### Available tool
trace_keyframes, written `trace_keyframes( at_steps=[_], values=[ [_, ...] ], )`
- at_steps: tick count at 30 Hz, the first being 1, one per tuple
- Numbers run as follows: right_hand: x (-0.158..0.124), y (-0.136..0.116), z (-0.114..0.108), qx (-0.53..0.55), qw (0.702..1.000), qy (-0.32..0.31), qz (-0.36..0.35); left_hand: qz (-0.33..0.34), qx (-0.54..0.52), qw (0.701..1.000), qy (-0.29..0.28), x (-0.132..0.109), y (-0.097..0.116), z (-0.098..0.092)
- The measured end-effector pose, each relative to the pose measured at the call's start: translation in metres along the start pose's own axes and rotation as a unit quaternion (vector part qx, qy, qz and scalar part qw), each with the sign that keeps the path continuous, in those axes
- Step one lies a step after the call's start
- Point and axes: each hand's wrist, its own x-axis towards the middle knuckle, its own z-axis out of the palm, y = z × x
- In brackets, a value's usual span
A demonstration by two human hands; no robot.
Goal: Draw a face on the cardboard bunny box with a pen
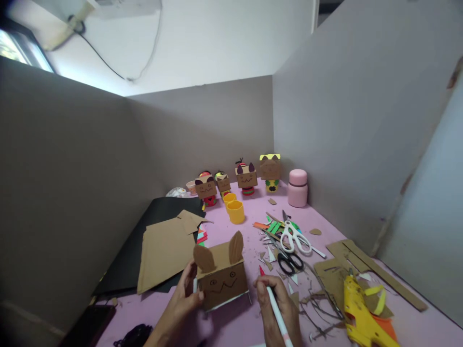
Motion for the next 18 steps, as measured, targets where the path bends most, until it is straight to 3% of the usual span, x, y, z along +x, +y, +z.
trace_keyframes(
  at_steps=[5,10,14,18],
  values=[
    [0.003,-0.004,0.003,0.007,1.0,-0.013,-0.008,-0.017,0.022,0.999,-0.027,0.015,-0.003,-0.004],
    [0.003,-0.002,0.006,0.008,0.999,-0.034,-0.023,-0.006,0.047,0.999,0.007,0.01,-0.006,0.003],
    [0.003,0.002,0.005,0.012,0.998,-0.063,-0.029,0.023,0.079,0.993,0.08,0.003,-0.001,0.008],
    [0.005,0.002,0.0,0.018,0.995,-0.089,-0.031,0.058,0.116,0.969,0.21,-0.005,0.013,0.001]
  ],
)
